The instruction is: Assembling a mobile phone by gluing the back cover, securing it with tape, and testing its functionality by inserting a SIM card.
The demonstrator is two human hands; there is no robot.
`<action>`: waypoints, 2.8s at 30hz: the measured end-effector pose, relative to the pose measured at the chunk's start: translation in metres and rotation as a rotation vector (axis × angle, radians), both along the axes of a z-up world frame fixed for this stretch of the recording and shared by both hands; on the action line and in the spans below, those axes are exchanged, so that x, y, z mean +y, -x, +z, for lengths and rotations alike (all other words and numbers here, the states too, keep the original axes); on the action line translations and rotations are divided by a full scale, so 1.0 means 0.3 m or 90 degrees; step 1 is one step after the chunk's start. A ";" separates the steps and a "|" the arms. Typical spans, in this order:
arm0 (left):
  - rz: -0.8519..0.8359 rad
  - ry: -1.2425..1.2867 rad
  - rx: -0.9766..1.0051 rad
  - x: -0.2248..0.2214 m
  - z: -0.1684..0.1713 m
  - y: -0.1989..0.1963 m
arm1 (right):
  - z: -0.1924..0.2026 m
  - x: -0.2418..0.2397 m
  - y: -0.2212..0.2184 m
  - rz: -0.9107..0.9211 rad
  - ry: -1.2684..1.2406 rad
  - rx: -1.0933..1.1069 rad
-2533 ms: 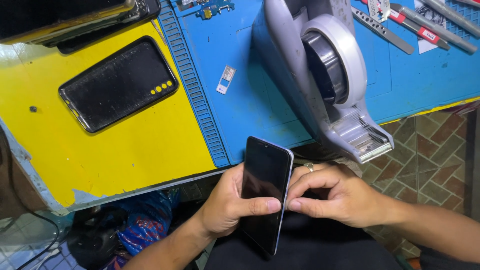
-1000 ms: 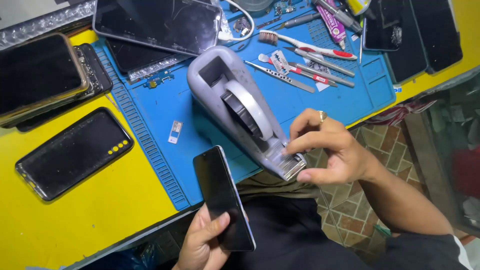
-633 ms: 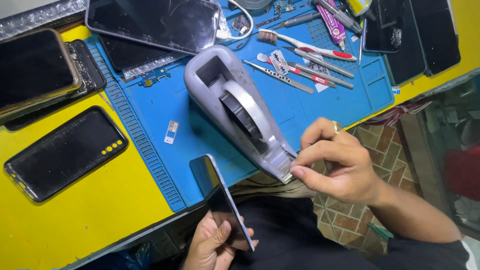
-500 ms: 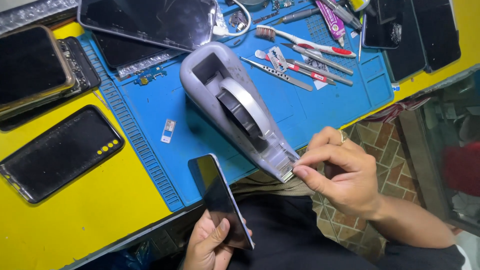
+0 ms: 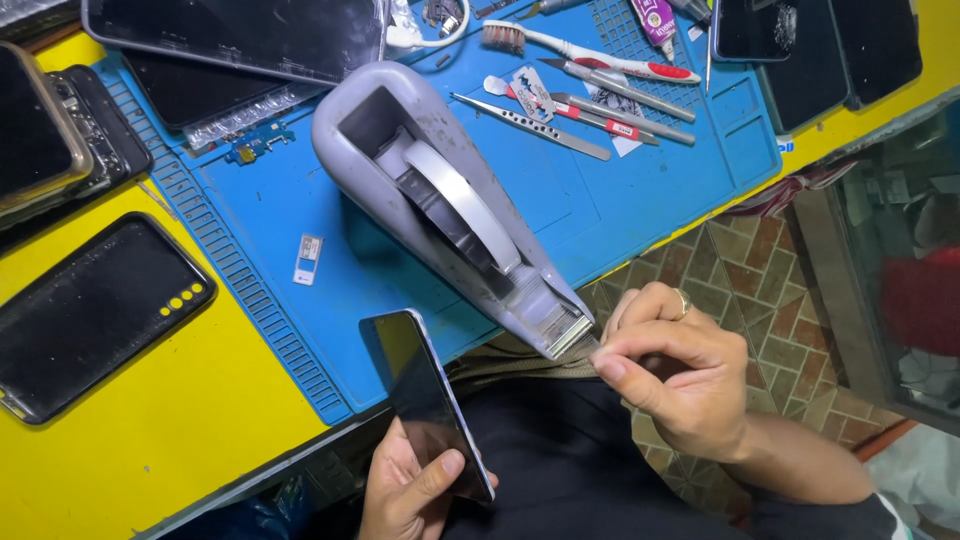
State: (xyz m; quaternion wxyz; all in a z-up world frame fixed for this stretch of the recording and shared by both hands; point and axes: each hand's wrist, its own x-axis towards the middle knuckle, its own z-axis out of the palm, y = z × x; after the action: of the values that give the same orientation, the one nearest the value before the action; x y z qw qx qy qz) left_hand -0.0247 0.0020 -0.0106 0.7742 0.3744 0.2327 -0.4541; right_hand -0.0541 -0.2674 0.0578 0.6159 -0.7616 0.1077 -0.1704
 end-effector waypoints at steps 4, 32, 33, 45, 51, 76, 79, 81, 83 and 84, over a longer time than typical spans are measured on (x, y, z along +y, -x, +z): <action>-0.017 0.021 -0.023 0.012 -0.012 0.002 | -0.032 0.004 -0.005 -0.009 0.026 -0.012; -0.146 0.002 -0.140 0.051 0.099 -0.097 | -0.100 0.159 -0.057 0.535 -0.355 0.406; -0.153 0.005 -0.149 0.053 0.100 -0.099 | -0.098 0.163 -0.061 0.537 -0.340 0.410; -0.196 -0.046 -0.239 0.052 0.110 -0.127 | -0.104 0.178 -0.067 0.529 -0.258 0.463; -0.182 -0.015 -0.202 0.051 0.102 -0.115 | -0.110 0.172 -0.076 0.546 -0.258 0.481; 0.057 0.461 0.079 0.100 -0.017 -0.009 | -0.161 0.324 -0.130 0.349 -0.029 0.126; -0.100 0.385 -0.041 0.148 0.005 -0.079 | -0.154 0.285 -0.112 0.364 -0.334 0.257; -0.239 0.275 -0.149 0.192 0.089 -0.182 | -0.178 0.228 -0.094 0.388 -0.545 0.289; -0.374 0.159 -0.254 0.222 0.164 -0.258 | -0.171 0.179 -0.080 0.401 -0.758 0.322; -0.435 0.018 -0.307 0.230 0.198 -0.286 | -0.151 0.159 -0.078 0.407 -0.581 0.400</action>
State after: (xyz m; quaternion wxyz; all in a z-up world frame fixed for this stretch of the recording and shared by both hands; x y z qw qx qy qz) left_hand 0.0610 0.0711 0.0489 0.6165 0.5150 -0.0994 -0.5872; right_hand -0.0307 -0.2197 0.0123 0.8377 -0.4308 0.1121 0.3164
